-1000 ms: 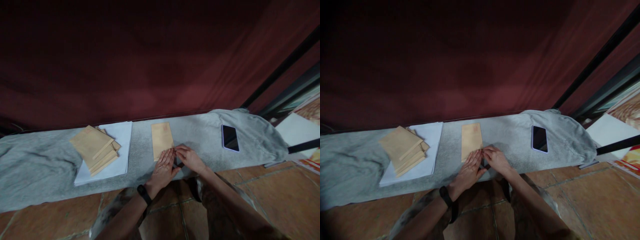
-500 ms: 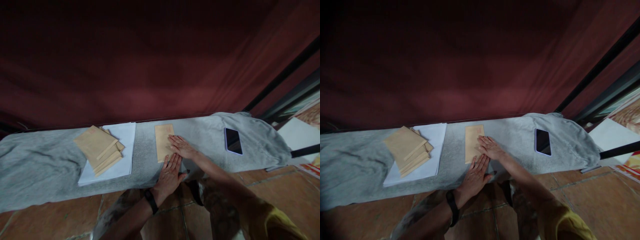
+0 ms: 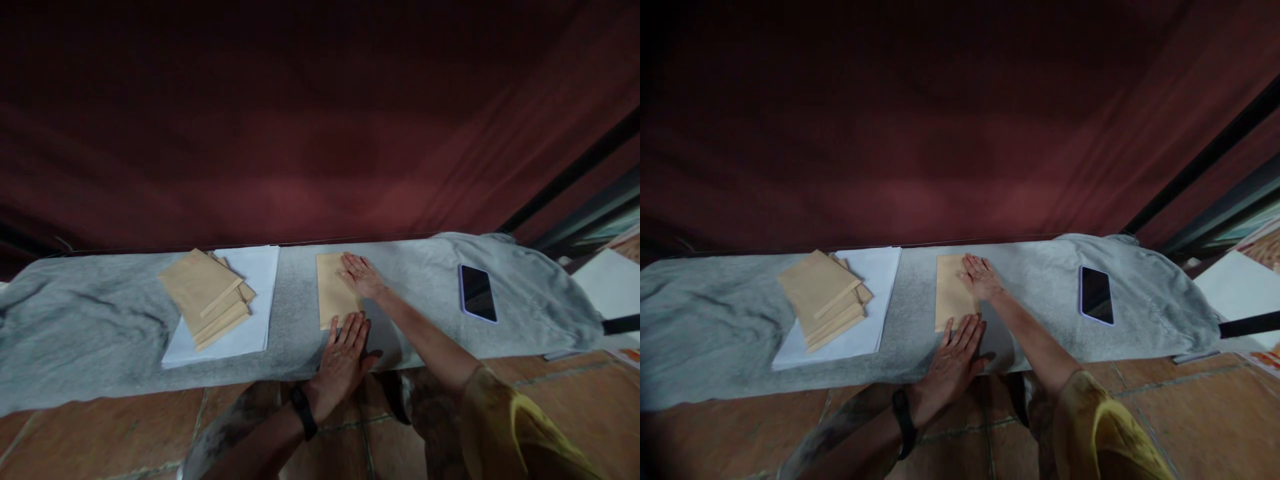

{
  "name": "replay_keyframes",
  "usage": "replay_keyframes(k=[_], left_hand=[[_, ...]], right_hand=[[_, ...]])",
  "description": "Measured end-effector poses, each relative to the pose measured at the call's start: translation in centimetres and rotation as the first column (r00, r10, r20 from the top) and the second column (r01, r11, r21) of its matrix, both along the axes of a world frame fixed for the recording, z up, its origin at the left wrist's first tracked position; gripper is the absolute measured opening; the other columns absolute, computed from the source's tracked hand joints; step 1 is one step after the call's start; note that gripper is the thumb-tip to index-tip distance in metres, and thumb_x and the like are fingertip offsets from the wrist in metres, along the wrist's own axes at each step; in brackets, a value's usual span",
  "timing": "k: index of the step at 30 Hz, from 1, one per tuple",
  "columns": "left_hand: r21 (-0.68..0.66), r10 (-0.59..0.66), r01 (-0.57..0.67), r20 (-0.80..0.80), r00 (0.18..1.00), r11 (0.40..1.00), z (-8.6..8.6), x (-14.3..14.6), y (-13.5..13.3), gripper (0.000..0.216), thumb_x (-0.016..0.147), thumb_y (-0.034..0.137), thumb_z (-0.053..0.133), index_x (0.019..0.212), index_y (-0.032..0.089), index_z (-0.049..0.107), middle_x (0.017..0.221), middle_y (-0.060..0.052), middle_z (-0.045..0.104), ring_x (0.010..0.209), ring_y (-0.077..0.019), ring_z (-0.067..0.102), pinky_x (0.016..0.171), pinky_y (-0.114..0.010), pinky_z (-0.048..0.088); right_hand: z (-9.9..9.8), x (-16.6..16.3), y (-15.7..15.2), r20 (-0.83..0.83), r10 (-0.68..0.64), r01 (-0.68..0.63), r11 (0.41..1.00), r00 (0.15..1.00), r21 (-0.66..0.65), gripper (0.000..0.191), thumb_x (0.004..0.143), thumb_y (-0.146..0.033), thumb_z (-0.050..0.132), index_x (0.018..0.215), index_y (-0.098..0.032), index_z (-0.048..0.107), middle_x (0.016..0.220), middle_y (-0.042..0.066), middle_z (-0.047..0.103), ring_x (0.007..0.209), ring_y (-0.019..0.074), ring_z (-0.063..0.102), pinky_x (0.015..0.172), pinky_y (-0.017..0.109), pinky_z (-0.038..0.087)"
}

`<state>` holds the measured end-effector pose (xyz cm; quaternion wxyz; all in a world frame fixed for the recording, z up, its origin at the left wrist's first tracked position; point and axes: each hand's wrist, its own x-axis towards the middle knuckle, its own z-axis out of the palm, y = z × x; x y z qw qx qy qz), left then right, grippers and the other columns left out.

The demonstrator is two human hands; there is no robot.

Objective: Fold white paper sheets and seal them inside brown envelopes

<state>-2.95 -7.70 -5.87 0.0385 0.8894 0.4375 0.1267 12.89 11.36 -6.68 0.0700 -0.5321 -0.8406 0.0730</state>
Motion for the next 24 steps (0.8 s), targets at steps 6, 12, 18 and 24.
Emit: replay_keyframes(k=[6, 12, 18, 24], left_hand=[[-0.010, -0.002, 0.002, 0.012, 1.000, 1.000, -0.4, 0.0, 0.0, 0.068, 0.104, 0.057, 0.041, 0.160, 0.018, 0.035, 0.169, -0.014, 0.033, 0.157, -0.0309, 0.029, 0.127, -0.061, 0.025], [-0.004, -0.016, 0.016, 0.015, 1.000, 1.000, -0.7, -0.2, 0.0, 0.070, 0.105, 0.059, 0.037, 0.162, 0.018, 0.032, 0.168, -0.014, 0.033, 0.157, -0.0302, 0.030, 0.128, -0.059, 0.022], [0.016, -0.010, 0.010, -0.040, 0.999, 1.000, -0.7, -0.2, 0.1, 0.071, 0.105, 0.060, 0.032, 0.160, 0.016, 0.034, 0.169, -0.012, 0.032, 0.158, -0.0279, 0.026, 0.128, -0.055, 0.025], [-0.005, -0.016, 0.015, -0.059, 0.998, 1.000, -0.2, -0.2, 0.2, 0.070, 0.106, 0.060, 0.030, 0.159, 0.015, 0.038, 0.167, -0.011, 0.038, 0.157, -0.0270, 0.029, 0.129, -0.054, 0.020]], right_hand=[[-0.1, -0.7, 0.7, -0.013, 0.050, -0.050, 0.998, 0.999, 0.029, 0.066, 0.108, -0.048, 0.022, 0.164, -0.012, 0.029, 0.171, 0.012, 0.025, 0.159, 0.0268, 0.022, 0.131, 0.051, 0.012], [0.2, -0.7, -0.7, 0.012, 0.146, -0.145, 0.989, 0.989, -0.035, 0.063, 0.109, -0.049, 0.022, 0.165, -0.020, 0.029, 0.172, 0.007, 0.023, 0.159, 0.0242, 0.022, 0.131, 0.048, 0.014], [0.5, -0.9, -2.4, -0.005, 0.229, -0.229, 0.971, 0.973, -0.066, 0.060, 0.110, -0.052, 0.023, 0.163, -0.027, 0.034, 0.172, 0.002, 0.024, 0.160, 0.0244, 0.020, 0.131, 0.049, 0.013], [0.8, -0.6, -4.6, -0.062, 0.312, -0.317, 0.943, 0.948, -0.104, 0.056, 0.111, -0.048, 0.024, 0.163, -0.030, 0.034, 0.172, -0.001, 0.025, 0.159, 0.0220, 0.021, 0.132, 0.048, 0.013]])
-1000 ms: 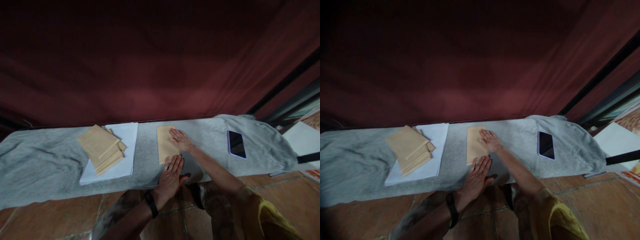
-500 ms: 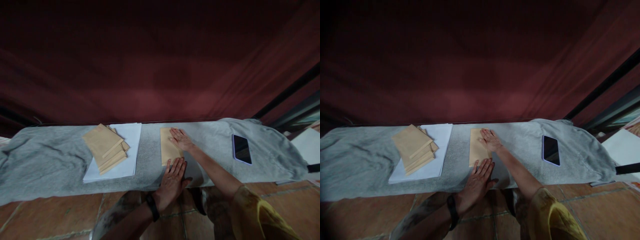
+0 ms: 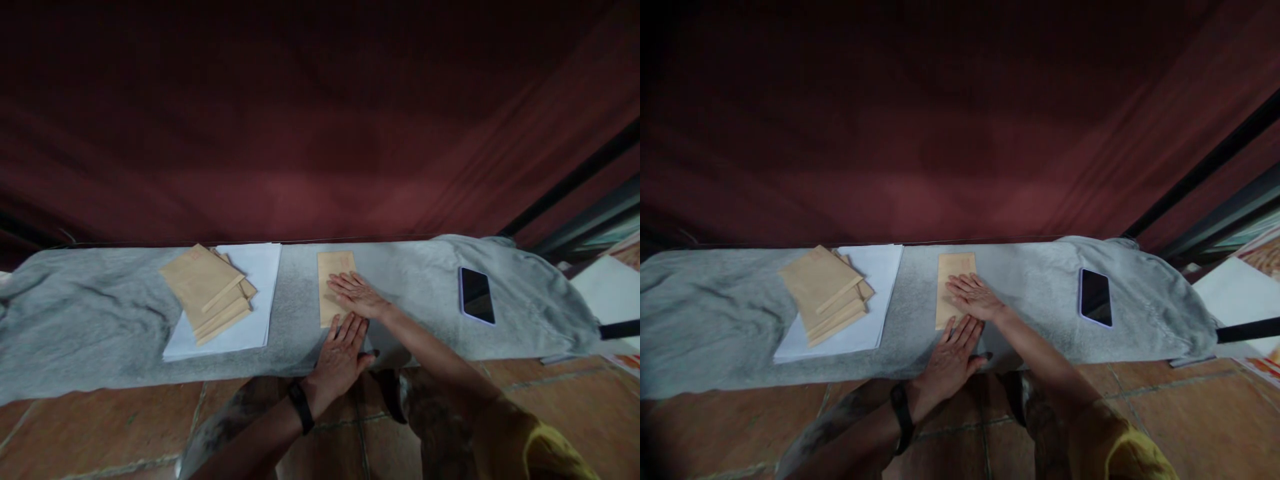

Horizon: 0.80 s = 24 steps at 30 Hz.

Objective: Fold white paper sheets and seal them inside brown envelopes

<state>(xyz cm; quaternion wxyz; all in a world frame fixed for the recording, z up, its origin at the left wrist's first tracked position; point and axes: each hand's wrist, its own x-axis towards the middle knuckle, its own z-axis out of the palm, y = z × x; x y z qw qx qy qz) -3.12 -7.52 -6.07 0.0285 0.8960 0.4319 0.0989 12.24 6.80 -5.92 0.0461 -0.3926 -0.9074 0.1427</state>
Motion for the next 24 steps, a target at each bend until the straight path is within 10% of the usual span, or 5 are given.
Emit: replay_keyframes(k=[24], left_hand=[[-0.092, -0.040, 0.045, 0.061, 0.997, 0.995, 0.0, -2.0, 0.1, 0.069, 0.106, 0.059, 0.034, 0.156, 0.012, 0.040, 0.161, -0.016, 0.046, 0.156, -0.0261, 0.033, 0.128, -0.049, 0.026]], right_hand=[[-1.2, 3.2, -8.2, -0.069, -0.011, 0.015, 0.998, 0.998, 0.056, 0.058, 0.111, -0.034, 0.028, 0.166, -0.018, 0.020, 0.168, 0.010, 0.031, 0.156, 0.0208, 0.031, 0.128, 0.047, 0.031]])
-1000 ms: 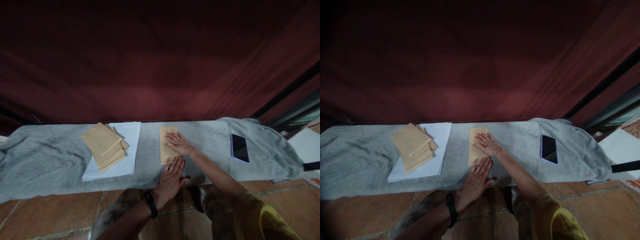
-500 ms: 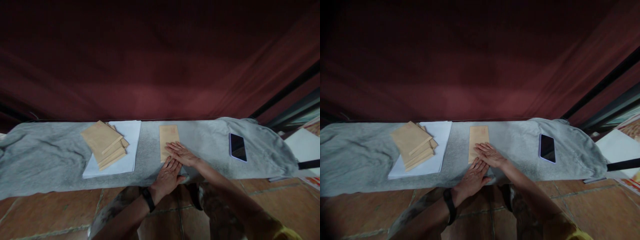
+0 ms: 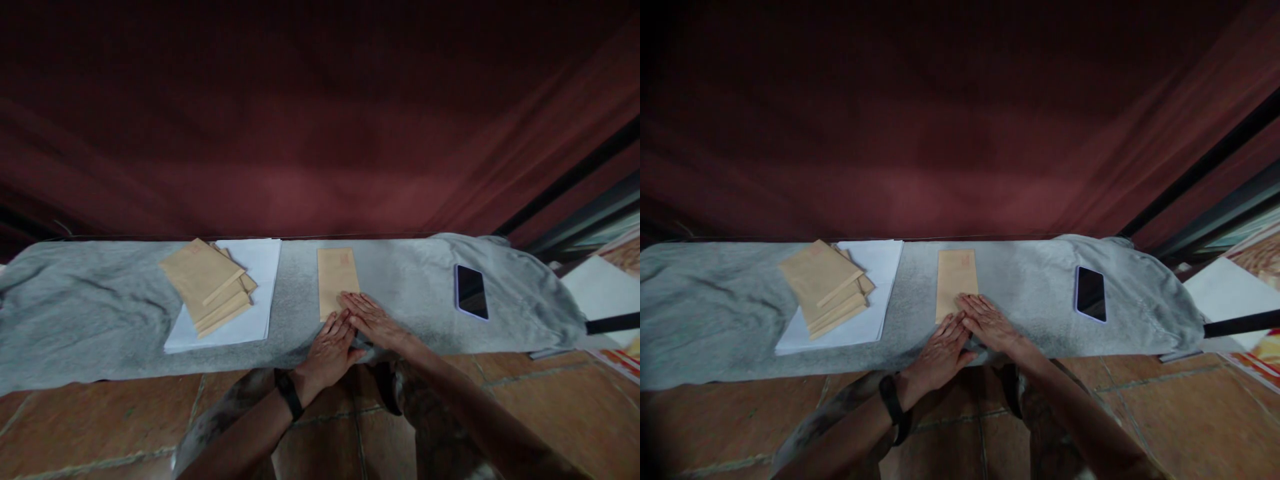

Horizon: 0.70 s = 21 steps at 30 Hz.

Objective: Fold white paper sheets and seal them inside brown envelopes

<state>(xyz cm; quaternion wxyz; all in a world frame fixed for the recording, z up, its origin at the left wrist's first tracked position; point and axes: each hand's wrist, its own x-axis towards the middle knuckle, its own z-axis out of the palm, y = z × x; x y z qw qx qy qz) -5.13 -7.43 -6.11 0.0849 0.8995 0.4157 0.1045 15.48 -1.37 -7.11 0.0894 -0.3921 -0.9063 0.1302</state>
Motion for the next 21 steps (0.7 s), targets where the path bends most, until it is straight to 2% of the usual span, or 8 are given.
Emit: replay_keyframes(k=[4, 12, 16, 21], left_hand=[[-0.001, 0.024, -0.024, -0.003, 1.000, 1.000, 0.5, -0.5, -0.1, 0.071, 0.105, 0.058, 0.037, 0.159, 0.012, 0.034, 0.165, -0.016, 0.040, 0.157, -0.0252, 0.029, 0.128, -0.047, 0.027], [0.029, 0.109, -0.109, -0.020, 0.994, 0.994, 0.2, -1.3, -0.3, 0.077, 0.105, 0.054, 0.037, 0.164, 0.010, 0.018, 0.168, -0.017, 0.033, 0.158, -0.0261, 0.026, 0.127, -0.047, 0.029], [0.061, 0.125, -0.122, -0.037, 0.992, 0.991, 0.2, -1.3, -0.3, 0.075, 0.106, 0.057, 0.032, 0.165, 0.011, 0.019, 0.168, -0.017, 0.033, 0.157, -0.0261, 0.029, 0.128, -0.048, 0.027], [0.085, 0.130, -0.127, -0.031, 0.991, 0.988, 0.2, -1.5, -0.2, 0.077, 0.105, 0.060, 0.032, 0.165, 0.012, 0.020, 0.167, -0.017, 0.035, 0.156, -0.0260, 0.030, 0.128, -0.048, 0.028]], right_hand=[[-0.6, 0.4, -1.3, -0.006, -0.024, 0.025, 0.996, 1.000, 0.083, 0.062, 0.111, -0.036, 0.029, 0.167, -0.018, 0.011, 0.169, 0.011, 0.031, 0.156, 0.0211, 0.031, 0.128, 0.049, 0.031], [-0.3, 0.5, -3.9, -0.012, -0.067, 0.068, 0.975, 0.998, 0.210, 0.063, 0.110, -0.036, 0.037, 0.167, -0.018, 0.017, 0.168, 0.012, 0.033, 0.156, 0.0222, 0.031, 0.129, 0.052, 0.026], [-0.1, -0.2, -4.6, 0.012, -0.057, 0.052, 0.967, 0.998, 0.251, 0.065, 0.108, -0.035, 0.041, 0.165, -0.013, 0.021, 0.168, 0.014, 0.033, 0.156, 0.0234, 0.030, 0.131, 0.053, 0.022], [0.0, -0.5, -4.9, 0.029, -0.085, 0.074, 0.961, 0.996, 0.265, 0.065, 0.107, -0.037, 0.044, 0.164, -0.010, 0.028, 0.167, 0.016, 0.035, 0.155, 0.0252, 0.033, 0.130, 0.050, 0.026]])
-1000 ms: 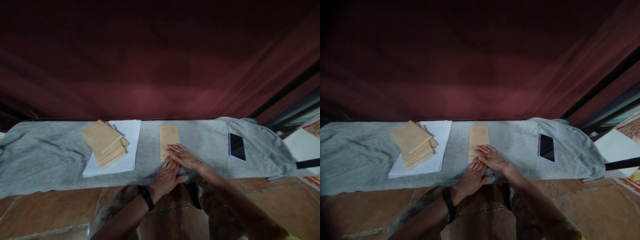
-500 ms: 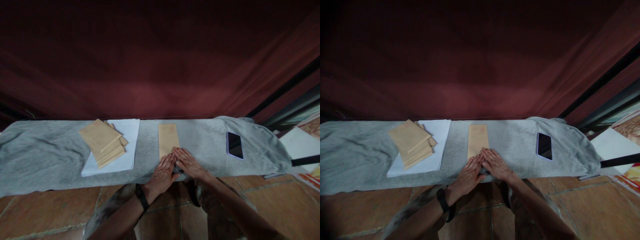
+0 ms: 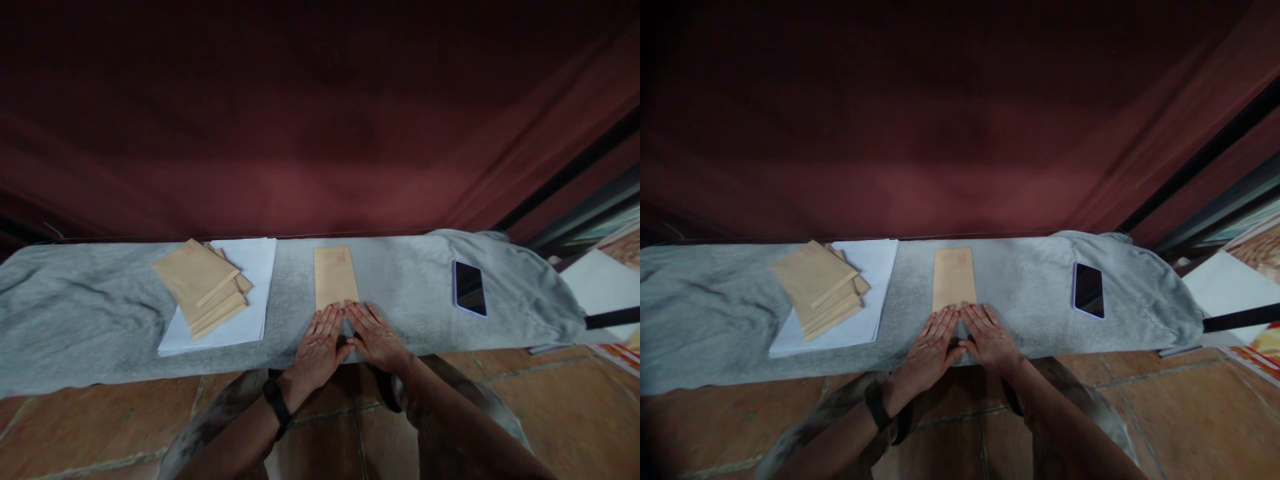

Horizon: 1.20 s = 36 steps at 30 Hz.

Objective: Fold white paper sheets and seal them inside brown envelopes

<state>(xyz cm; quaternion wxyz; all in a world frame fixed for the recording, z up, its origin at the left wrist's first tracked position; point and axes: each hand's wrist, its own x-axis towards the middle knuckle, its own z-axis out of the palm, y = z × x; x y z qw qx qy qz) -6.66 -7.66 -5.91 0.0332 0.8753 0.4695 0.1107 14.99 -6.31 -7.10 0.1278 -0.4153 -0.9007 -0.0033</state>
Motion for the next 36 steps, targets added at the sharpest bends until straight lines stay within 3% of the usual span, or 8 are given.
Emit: replay_keyframes(k=[4, 8, 17, 23, 26, 30, 36], left_hand=[[0.034, 0.041, -0.041, -0.015, 0.999, 0.999, -0.4, -0.4, 0.1, 0.079, 0.105, 0.062, 0.033, 0.162, 0.009, 0.027, 0.166, -0.019, 0.036, 0.156, -0.0271, 0.032, 0.127, -0.046, 0.031], [0.070, 0.087, -0.085, -0.028, 0.996, 0.994, -0.7, -0.8, 0.1, 0.078, 0.104, 0.060, 0.036, 0.161, 0.007, 0.029, 0.165, -0.020, 0.037, 0.155, -0.0282, 0.032, 0.126, -0.047, 0.033], [0.097, 0.227, -0.224, -0.020, 0.974, 0.970, -1.2, -0.5, -0.4, 0.090, 0.101, 0.065, 0.039, 0.165, 0.007, 0.014, 0.165, -0.023, 0.034, 0.155, -0.0330, 0.033, 0.125, -0.053, 0.032], [0.095, 0.283, -0.284, 0.022, 0.959, 0.954, -1.0, -0.2, 0.0, 0.089, 0.102, 0.065, 0.035, 0.165, 0.005, 0.013, 0.164, -0.025, 0.035, 0.154, -0.0351, 0.034, 0.125, -0.055, 0.033], [0.088, 0.220, -0.223, 0.044, 0.974, 0.971, -0.2, 0.2, 0.4, 0.082, 0.105, 0.056, 0.036, 0.166, 0.007, 0.010, 0.166, -0.023, 0.033, 0.156, -0.0330, 0.030, 0.127, -0.055, 0.028], [0.047, 0.030, -0.033, 0.062, 0.998, 0.998, 0.8, 1.0, 0.4, 0.073, 0.108, 0.046, 0.033, 0.166, 0.010, 0.007, 0.169, -0.017, 0.029, 0.158, -0.0263, 0.026, 0.129, -0.049, 0.026], [-0.069, -0.034, 0.036, 0.042, 0.999, 0.997, 1.0, 1.6, -0.3, 0.078, 0.106, 0.056, 0.031, 0.164, 0.006, 0.016, 0.170, -0.018, 0.028, 0.159, -0.0253, 0.023, 0.130, -0.044, 0.022]], right_hand=[[0.0, 0.1, -0.2, -0.003, -0.046, 0.046, 0.998, 0.999, 0.033, 0.068, 0.106, -0.039, 0.044, 0.163, -0.006, 0.028, 0.166, 0.020, 0.034, 0.154, 0.0290, 0.036, 0.128, 0.051, 0.029], [-0.4, 0.1, -0.4, -0.014, -0.091, 0.091, 0.993, 0.996, 0.078, 0.075, 0.106, -0.044, 0.043, 0.166, -0.005, 0.017, 0.166, 0.021, 0.033, 0.152, 0.0315, 0.038, 0.125, 0.051, 0.033], [-1.0, -0.4, -0.8, -0.036, -0.177, 0.180, 0.978, 0.984, 0.106, 0.081, 0.107, -0.045, 0.042, 0.167, -0.005, 0.006, 0.165, 0.023, 0.034, 0.150, 0.0343, 0.042, 0.125, 0.053, 0.033], [-0.6, -0.5, -0.8, -0.049, -0.184, 0.187, 0.979, 0.982, 0.079, 0.076, 0.108, -0.042, 0.038, 0.167, -0.008, 0.005, 0.165, 0.021, 0.034, 0.150, 0.0326, 0.042, 0.126, 0.051, 0.032], [-0.4, -0.5, -0.8, -0.071, -0.193, 0.196, 0.979, 0.979, 0.046, 0.074, 0.109, -0.040, 0.036, 0.167, -0.011, 0.003, 0.167, 0.019, 0.032, 0.152, 0.0307, 0.038, 0.127, 0.051, 0.029], [0.0, -0.4, -0.7, -0.112, -0.152, 0.147, 0.988, 0.982, -0.050, 0.066, 0.110, -0.033, 0.029, 0.168, -0.018, 0.000, 0.169, 0.012, 0.030, 0.156, 0.0252, 0.032, 0.129, 0.051, 0.026], [-0.3, 0.0, -0.8, -0.102, -0.075, 0.065, 0.993, 0.992, -0.094, 0.064, 0.111, -0.032, 0.026, 0.168, -0.017, 0.001, 0.170, 0.012, 0.028, 0.157, 0.0232, 0.028, 0.129, 0.049, 0.027]])
